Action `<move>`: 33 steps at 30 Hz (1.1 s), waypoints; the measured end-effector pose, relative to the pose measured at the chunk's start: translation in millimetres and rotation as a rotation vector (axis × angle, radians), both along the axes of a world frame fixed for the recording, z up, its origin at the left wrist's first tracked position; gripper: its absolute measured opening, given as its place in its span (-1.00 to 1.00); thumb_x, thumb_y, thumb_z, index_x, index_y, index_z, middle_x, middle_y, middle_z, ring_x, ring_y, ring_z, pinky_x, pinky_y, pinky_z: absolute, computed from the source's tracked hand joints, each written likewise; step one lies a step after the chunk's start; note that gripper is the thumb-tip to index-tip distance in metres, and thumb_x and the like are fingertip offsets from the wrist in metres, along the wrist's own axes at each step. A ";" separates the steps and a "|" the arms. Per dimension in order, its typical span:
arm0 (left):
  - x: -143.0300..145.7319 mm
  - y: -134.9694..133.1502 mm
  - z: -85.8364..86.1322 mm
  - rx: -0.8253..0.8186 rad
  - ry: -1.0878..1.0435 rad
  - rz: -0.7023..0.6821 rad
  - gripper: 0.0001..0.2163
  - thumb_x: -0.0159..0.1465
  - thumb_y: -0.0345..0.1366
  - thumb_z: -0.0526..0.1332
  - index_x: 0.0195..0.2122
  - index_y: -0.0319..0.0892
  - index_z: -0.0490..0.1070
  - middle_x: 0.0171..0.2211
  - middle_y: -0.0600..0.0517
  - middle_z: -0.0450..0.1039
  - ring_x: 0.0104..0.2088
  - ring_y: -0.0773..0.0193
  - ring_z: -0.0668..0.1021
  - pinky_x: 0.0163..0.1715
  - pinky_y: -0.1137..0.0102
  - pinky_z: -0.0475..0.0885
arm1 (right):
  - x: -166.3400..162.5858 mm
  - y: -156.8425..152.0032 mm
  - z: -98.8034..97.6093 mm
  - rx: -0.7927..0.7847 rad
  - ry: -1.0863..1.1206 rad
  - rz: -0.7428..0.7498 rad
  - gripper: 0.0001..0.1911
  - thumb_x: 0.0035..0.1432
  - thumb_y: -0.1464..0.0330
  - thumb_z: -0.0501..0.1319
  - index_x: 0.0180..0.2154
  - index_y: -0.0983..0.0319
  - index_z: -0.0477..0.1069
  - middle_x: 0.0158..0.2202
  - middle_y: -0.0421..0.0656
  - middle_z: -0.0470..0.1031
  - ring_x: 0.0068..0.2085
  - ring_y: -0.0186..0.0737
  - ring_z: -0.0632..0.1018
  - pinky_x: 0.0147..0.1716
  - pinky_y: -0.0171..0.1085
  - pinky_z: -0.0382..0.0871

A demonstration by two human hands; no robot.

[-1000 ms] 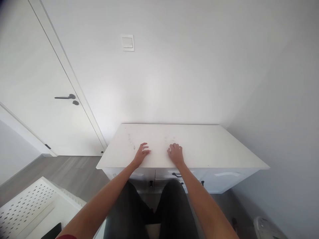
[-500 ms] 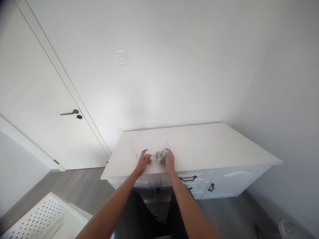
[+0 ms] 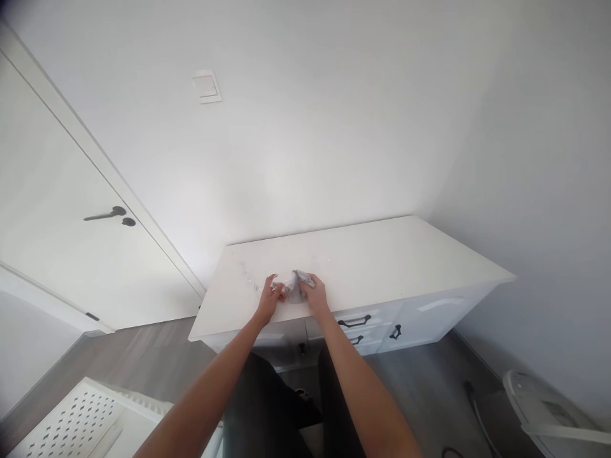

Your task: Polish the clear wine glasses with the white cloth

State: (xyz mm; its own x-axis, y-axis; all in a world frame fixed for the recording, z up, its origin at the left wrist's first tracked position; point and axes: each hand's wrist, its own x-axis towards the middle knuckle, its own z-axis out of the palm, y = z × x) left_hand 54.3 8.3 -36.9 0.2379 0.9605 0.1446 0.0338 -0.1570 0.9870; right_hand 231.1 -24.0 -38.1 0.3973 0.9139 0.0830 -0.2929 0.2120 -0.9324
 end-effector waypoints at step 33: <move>4.7 -11.9 18.1 0.095 0.135 -0.027 -0.48 0.40 0.02 0.17 0.34 0.08 0.17 -0.10 -0.02 0.43 -0.46 0.38 0.49 -0.50 0.45 0.41 | -20.7 -9.6 14.9 0.031 -0.415 -0.317 -0.67 0.20 0.30 0.14 -0.02 0.17 0.49 -0.07 -0.05 0.42 0.00 -0.05 0.47 0.02 -0.12 0.44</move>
State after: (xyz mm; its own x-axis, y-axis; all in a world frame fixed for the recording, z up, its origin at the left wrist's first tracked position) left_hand 59.0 -3.7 -18.7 0.2870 0.9369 0.1995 0.1595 -0.2521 0.9545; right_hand 210.4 -33.6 -23.2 0.5820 0.7488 0.3172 0.1832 0.2594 -0.9482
